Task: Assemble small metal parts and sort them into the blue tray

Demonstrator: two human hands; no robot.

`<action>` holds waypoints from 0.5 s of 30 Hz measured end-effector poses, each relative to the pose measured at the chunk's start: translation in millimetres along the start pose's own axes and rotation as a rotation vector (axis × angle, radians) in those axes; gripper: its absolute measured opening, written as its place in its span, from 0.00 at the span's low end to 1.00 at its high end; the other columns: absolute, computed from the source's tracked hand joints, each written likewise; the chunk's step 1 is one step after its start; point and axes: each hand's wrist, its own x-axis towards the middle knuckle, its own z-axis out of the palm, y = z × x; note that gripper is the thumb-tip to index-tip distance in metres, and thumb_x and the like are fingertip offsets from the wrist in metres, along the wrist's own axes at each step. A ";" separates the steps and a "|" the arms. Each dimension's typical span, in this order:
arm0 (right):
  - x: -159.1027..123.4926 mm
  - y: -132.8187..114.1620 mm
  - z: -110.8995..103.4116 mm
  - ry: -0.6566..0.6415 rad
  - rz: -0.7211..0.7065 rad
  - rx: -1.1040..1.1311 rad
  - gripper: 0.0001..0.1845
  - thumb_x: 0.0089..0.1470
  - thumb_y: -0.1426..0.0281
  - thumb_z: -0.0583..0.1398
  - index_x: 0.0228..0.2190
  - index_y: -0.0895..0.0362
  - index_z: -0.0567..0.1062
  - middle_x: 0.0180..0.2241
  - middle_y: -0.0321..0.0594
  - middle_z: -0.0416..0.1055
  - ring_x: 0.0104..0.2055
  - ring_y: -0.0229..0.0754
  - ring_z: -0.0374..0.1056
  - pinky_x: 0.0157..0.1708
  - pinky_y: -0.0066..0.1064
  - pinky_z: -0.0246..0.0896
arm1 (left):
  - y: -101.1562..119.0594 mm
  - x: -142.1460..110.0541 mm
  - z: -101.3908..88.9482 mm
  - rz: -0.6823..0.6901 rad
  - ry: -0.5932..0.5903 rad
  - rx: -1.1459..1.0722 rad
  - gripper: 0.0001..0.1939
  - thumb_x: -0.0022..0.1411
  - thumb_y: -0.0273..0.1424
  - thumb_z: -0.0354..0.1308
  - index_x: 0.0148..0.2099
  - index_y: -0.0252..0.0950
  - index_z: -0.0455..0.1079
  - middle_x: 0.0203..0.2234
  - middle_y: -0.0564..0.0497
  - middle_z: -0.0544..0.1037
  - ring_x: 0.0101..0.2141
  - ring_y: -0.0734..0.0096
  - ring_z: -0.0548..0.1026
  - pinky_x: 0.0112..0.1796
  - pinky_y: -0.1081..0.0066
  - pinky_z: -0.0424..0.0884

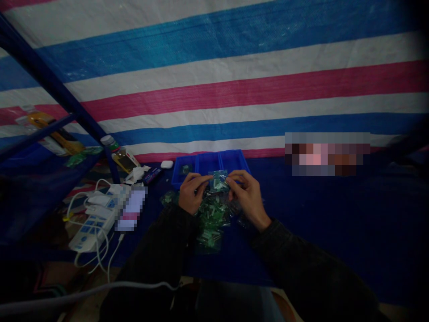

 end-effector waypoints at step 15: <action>0.2 6.1 1.4 -0.059 0.022 -0.097 0.17 0.55 0.53 0.65 0.35 0.55 0.76 0.19 0.31 0.68 0.16 0.35 0.60 0.16 0.28 0.51 | 2.6 -2.5 3.5 -0.111 0.087 -0.093 0.06 0.66 0.32 0.62 0.41 0.35 0.73 0.33 0.50 0.77 0.32 0.73 0.75 0.29 0.74 0.71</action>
